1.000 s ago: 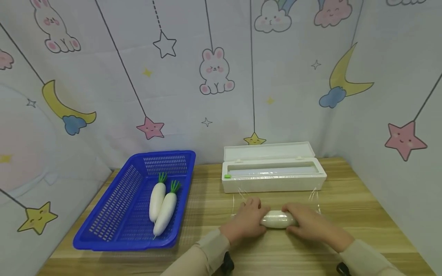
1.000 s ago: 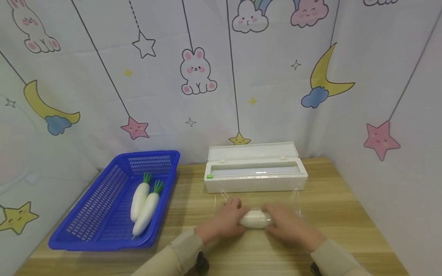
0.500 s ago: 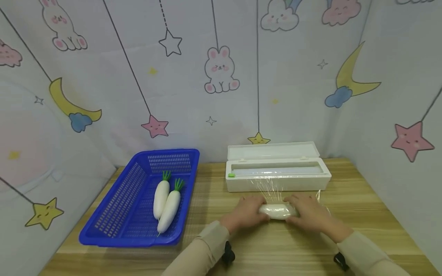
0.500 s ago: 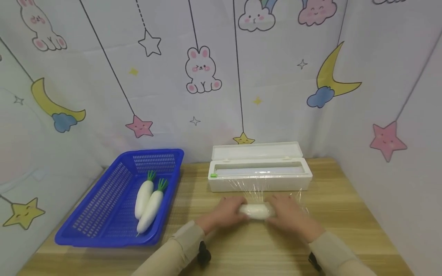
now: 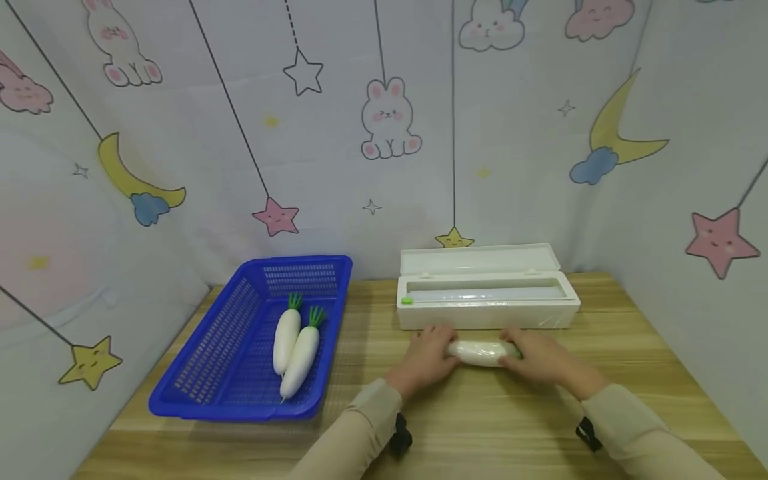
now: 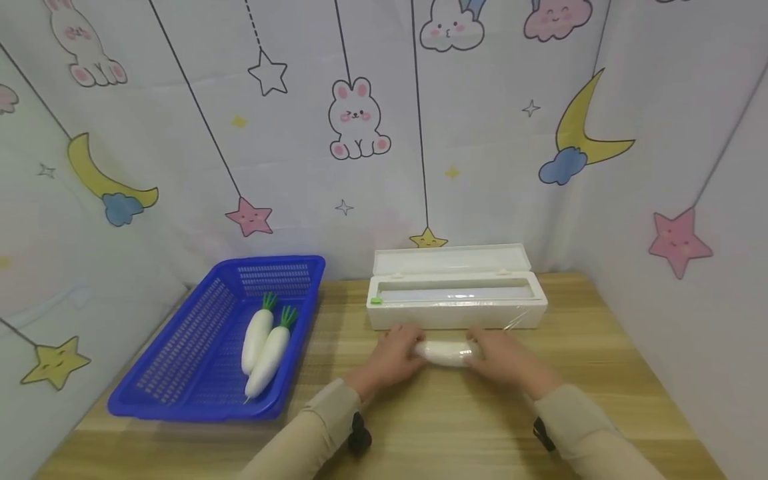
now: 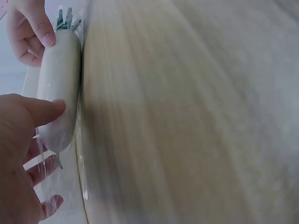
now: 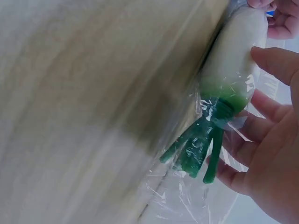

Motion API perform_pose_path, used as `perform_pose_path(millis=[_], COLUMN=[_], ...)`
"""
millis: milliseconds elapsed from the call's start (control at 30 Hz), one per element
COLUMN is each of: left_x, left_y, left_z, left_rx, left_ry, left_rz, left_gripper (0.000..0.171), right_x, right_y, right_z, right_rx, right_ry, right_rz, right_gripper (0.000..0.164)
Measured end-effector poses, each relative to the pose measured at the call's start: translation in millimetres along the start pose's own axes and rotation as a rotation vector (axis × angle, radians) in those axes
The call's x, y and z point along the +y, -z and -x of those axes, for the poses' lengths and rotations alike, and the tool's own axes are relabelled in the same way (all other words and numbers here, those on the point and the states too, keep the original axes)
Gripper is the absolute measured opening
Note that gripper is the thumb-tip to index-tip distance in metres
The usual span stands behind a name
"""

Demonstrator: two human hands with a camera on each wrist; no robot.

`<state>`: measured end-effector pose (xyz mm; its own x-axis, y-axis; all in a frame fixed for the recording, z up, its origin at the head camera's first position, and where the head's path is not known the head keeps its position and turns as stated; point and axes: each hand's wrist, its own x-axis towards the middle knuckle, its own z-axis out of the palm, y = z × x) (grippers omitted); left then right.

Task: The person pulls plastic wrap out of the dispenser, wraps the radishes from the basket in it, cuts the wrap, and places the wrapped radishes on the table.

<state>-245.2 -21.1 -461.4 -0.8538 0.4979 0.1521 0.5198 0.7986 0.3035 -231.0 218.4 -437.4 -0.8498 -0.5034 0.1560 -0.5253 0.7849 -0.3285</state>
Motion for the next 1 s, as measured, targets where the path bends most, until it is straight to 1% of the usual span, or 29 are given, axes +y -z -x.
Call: perform_pose_path(millis=[100,233,300,367,467,567,667,733,867,1000], left_x=[0.4,0.7,0.3,0.0,-1.2,-2.2,-4.1,-5.6,-6.9,-5.7], left_y=[2.5,3.2,2.9,3.3,4.2,4.7,3.9,3.2,1.5,-0.2], left_z=[-0.9,-1.2,-0.4,1.3,4.2,5.9,6.5,6.8,6.2,4.3], left_rx=[0.017,0.031,0.036,0.039,0.026,0.023,0.025,0.019,-0.005,0.006], left_ry=[0.01,0.003,0.004,0.004,0.01,0.011,0.019,0.029,0.052,0.059], left_rz=[0.007,-0.021,-0.032,-0.036,-0.031,-0.02,-0.033,-0.031,-0.007,0.001], left_gripper=[0.031,0.032,0.034,0.036,0.04,0.045,0.045,0.044,0.042,0.037], right_x=[1,3,2,1,-2,-5,-8,-10,-12,-10], right_y=[2,5,7,10,15,20,24,24,23,22], right_z=[-3,-6,-9,-12,-18,-23,-27,-29,-31,-30], right_rx=[0.021,0.049,0.041,0.012,-0.057,-0.136,-0.189,-0.201,-0.185,-0.176], right_ry=[0.026,0.068,0.085,0.085,0.099,0.076,0.053,0.046,0.062,0.063], right_rz=[0.04,0.098,0.107,0.106,0.104,0.09,0.09,0.103,0.14,0.148], right_gripper=[0.032,0.032,0.034,0.034,0.032,0.028,0.026,0.029,0.031,0.031])
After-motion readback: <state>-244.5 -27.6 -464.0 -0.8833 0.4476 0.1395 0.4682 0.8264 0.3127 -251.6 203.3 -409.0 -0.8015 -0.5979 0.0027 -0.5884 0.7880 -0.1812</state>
